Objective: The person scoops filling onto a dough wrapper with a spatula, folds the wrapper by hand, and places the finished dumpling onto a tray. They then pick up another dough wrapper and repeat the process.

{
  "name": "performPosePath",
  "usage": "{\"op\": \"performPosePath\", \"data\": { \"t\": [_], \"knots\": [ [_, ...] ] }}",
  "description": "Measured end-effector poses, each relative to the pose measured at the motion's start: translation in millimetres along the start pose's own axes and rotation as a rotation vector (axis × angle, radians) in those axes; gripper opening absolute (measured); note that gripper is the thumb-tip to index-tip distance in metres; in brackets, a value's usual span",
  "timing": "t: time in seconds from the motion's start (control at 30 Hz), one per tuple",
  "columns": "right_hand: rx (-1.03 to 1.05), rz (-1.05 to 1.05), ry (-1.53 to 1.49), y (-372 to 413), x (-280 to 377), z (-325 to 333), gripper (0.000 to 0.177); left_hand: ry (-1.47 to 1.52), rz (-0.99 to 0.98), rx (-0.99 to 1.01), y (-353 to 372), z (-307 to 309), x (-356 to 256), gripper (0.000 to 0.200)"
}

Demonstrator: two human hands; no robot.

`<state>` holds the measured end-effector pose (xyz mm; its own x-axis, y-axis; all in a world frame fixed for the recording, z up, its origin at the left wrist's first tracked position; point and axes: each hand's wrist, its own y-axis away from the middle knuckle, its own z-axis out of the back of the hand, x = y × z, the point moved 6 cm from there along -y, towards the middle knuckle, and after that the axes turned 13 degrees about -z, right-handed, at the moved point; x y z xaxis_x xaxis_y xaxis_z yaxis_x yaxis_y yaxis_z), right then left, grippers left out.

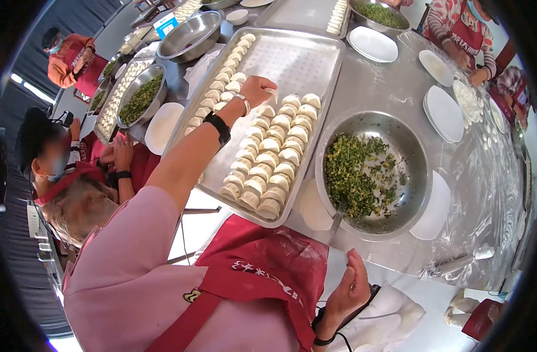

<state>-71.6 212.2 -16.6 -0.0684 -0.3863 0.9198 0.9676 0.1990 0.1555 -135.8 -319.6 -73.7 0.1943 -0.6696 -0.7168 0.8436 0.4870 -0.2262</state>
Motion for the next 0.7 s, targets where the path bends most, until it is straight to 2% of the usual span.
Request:
{"op": "performPosePath", "data": {
  "t": [0.17,0.27,0.5,0.6,0.67,0.7],
  "knots": [
    [0.014,-0.047,0.034,-5,-12,-2,0.025,-0.122,-0.001,0.087,3,-11,2,0.029],
    [0.025,-0.061,0.025,-6,-14,-5,0.025,-0.111,-0.062,0.079,4,-15,1,0.028],
    [0.015,-0.069,0.109,-7,-22,-8,0.023,-0.117,-0.074,0.103,10,-27,3,0.027],
    [-0.015,0.030,0.250,-7,-29,-13,0.023,-0.500,-0.298,0.149,7,-30,5,0.031],
    [-0.048,0.090,0.275,-6,-16,-22,0.025,-0.626,-0.273,0.410,6,-36,-4,0.035],
    [-0.041,0.104,0.249,-9,-25,-28,0.028,-0.649,-0.410,0.389,6,-38,3,0.036]
  ]
}}
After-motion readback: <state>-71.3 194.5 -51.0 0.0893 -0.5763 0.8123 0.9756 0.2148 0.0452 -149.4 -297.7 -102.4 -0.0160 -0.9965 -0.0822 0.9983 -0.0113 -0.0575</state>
